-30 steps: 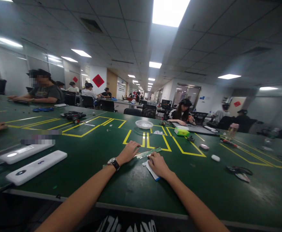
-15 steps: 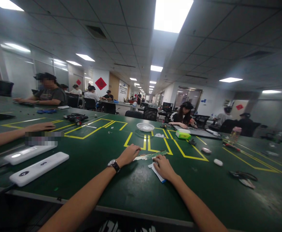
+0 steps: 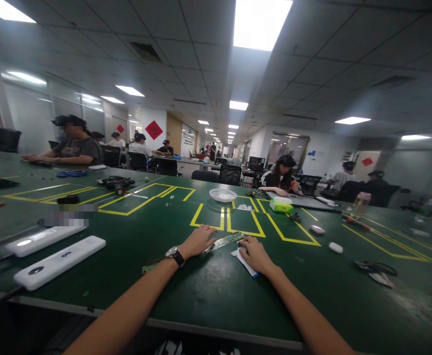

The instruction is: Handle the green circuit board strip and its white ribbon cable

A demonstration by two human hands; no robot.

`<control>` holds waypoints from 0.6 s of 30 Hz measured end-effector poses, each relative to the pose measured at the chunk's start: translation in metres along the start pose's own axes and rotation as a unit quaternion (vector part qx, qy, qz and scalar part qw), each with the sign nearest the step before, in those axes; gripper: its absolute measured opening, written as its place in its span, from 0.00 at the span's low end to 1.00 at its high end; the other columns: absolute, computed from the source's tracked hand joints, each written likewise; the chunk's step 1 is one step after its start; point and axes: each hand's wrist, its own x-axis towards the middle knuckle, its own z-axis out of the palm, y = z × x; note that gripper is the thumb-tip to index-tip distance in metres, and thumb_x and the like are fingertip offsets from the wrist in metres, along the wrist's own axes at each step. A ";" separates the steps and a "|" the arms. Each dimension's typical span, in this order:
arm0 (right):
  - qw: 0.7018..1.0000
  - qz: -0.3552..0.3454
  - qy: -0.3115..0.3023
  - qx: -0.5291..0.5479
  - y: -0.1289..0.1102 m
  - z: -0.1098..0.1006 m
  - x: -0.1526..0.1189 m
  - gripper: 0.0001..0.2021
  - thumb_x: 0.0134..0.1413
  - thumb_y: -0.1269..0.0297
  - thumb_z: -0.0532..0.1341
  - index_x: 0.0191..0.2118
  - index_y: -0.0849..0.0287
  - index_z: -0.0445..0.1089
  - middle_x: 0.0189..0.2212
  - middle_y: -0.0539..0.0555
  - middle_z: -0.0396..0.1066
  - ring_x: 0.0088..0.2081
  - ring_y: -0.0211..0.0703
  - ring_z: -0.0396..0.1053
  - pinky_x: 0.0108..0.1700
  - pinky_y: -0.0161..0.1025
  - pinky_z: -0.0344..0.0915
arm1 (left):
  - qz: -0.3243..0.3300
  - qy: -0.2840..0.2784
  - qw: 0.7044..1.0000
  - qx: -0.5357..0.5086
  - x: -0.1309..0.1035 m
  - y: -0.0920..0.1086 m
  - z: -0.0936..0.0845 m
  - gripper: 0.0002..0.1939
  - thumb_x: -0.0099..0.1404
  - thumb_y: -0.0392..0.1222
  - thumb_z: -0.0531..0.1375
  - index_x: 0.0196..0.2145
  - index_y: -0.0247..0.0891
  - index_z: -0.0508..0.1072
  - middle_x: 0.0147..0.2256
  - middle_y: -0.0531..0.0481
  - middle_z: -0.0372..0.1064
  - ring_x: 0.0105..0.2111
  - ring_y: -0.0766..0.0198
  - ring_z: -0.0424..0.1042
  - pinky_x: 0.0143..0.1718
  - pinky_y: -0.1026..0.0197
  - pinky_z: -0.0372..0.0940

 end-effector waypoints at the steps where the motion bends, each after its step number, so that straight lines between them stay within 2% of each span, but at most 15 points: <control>1: 1.000 -0.013 0.001 0.009 -0.001 0.001 0.000 0.16 0.59 0.63 0.54 0.50 0.57 0.70 0.47 0.59 0.66 0.50 0.51 0.61 0.49 0.44 0.57 | -0.007 -0.014 1.000 0.022 -0.001 0.003 0.003 0.20 0.67 0.48 0.53 0.53 0.38 0.67 0.47 0.40 0.66 0.48 0.52 0.63 0.50 0.52 0.58; 4: 0.997 -0.064 0.003 0.052 -0.008 0.002 0.001 0.13 0.58 0.65 0.55 0.46 0.55 0.71 0.45 0.57 0.67 0.48 0.48 0.62 0.49 0.42 0.58 | -0.031 -0.040 0.996 0.070 -0.004 0.013 0.013 0.20 0.65 0.48 0.55 0.52 0.41 0.68 0.47 0.40 0.65 0.49 0.49 0.62 0.46 0.51 0.61; 7: 0.991 -0.100 0.006 0.090 -0.015 0.004 0.003 0.09 0.59 0.66 0.55 0.40 0.56 0.72 0.42 0.56 0.68 0.46 0.45 0.64 0.48 0.40 0.59 | -0.049 -0.044 0.997 0.049 -0.004 0.022 0.019 0.21 0.64 0.41 0.55 0.56 0.43 0.65 0.46 0.40 0.65 0.47 0.50 0.65 0.45 0.53 0.62; 10: 0.992 -0.084 0.016 0.089 -0.017 0.005 0.003 0.08 0.57 0.65 0.57 0.41 0.57 0.70 0.42 0.57 0.68 0.45 0.46 0.64 0.48 0.40 0.59 | -0.083 -0.039 0.995 -0.031 0.001 0.026 0.018 0.25 0.62 0.36 0.55 0.58 0.40 0.62 0.45 0.39 0.67 0.45 0.53 0.68 0.46 0.55 0.62; 13: 0.998 -0.034 0.028 0.048 -0.015 0.003 0.001 0.15 0.55 0.63 0.59 0.48 0.60 0.68 0.45 0.60 0.67 0.48 0.50 0.62 0.49 0.42 0.58 | -0.112 0.017 0.979 -0.169 0.010 0.025 0.009 0.24 0.60 0.35 0.57 0.54 0.37 0.65 0.44 0.41 0.69 0.46 0.54 0.68 0.46 0.57 0.62; 15: 0.999 -0.016 0.021 0.022 -0.014 0.002 -0.001 0.16 0.56 0.60 0.58 0.48 0.61 0.69 0.45 0.61 0.66 0.48 0.52 0.62 0.48 0.42 0.58 | -0.148 0.059 0.939 -0.305 0.016 0.025 0.000 0.22 0.61 0.37 0.57 0.54 0.35 0.65 0.39 0.44 0.70 0.38 0.59 0.70 0.39 0.60 0.66; 16: 1.000 -0.012 0.017 0.016 -0.014 0.001 -0.001 0.15 0.56 0.59 0.58 0.46 0.60 0.70 0.44 0.61 0.67 0.47 0.52 0.63 0.48 0.43 0.58 | -0.170 0.073 0.906 -0.380 0.019 0.026 -0.003 0.22 0.62 0.39 0.56 0.54 0.35 0.64 0.36 0.46 0.69 0.32 0.62 0.70 0.33 0.62 0.66; 18: 1.000 -0.007 0.019 0.020 -0.014 0.001 -0.002 0.12 0.55 0.59 0.58 0.40 0.60 0.71 0.41 0.60 0.68 0.45 0.51 0.63 0.46 0.42 0.58 | -0.210 0.085 0.823 -0.521 0.022 0.028 -0.008 0.22 0.64 0.41 0.56 0.55 0.37 0.61 0.31 0.51 0.65 0.23 0.69 0.67 0.23 0.66 0.64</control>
